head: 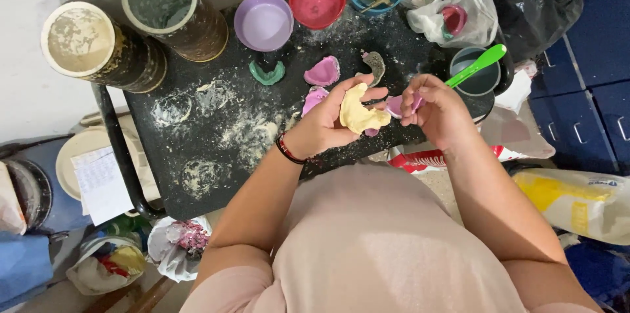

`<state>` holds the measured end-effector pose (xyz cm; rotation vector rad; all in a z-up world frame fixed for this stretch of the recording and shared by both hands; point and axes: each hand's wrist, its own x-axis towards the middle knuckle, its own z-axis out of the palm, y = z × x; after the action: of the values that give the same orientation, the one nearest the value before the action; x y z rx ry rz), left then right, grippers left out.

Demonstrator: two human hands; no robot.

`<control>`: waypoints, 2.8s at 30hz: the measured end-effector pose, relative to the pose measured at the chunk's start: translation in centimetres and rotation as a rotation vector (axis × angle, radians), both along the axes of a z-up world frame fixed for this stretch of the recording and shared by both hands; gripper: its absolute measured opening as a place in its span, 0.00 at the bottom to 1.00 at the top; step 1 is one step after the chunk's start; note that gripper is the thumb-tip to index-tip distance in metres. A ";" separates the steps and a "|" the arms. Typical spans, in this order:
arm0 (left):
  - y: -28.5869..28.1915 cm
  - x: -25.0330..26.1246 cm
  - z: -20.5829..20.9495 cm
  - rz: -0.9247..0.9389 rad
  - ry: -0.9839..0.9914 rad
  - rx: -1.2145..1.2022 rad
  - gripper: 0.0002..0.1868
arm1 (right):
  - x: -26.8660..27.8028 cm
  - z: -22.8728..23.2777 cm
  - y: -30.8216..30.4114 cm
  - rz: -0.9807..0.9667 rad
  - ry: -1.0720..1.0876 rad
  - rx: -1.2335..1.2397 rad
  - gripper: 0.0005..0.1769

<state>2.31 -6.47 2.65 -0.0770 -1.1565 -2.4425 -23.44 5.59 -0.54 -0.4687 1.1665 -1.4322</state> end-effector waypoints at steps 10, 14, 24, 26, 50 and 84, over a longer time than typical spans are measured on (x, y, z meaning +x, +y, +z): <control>-1.1 0.4 0.2 0.046 -0.001 -0.013 0.51 | 0.2 5.5 0.6 -0.022 -0.042 -0.032 0.31; -2.8 3.3 1.3 0.233 -0.047 -0.034 0.50 | -1.5 7.3 0.7 -0.132 -0.007 0.046 0.21; -1.4 5.3 -1.7 0.356 -0.142 -0.057 0.52 | -3.0 -1.4 -0.6 -0.098 0.374 0.191 0.07; -0.9 5.1 -2.5 0.366 -0.129 -0.050 0.51 | -0.9 -1.2 -3.1 0.021 0.724 0.224 0.07; 1.9 4.0 0.4 0.435 -0.028 0.021 0.44 | 3.8 2.3 -6.9 0.042 1.245 -0.260 0.06; 2.4 1.6 2.4 0.334 -0.007 0.093 0.44 | 8.0 16.2 -3.1 0.168 0.670 -0.759 0.05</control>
<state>3.88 -4.09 5.09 0.1418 -0.9688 -2.1955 -15.46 2.51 15.67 -1.6324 1.0032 -1.5870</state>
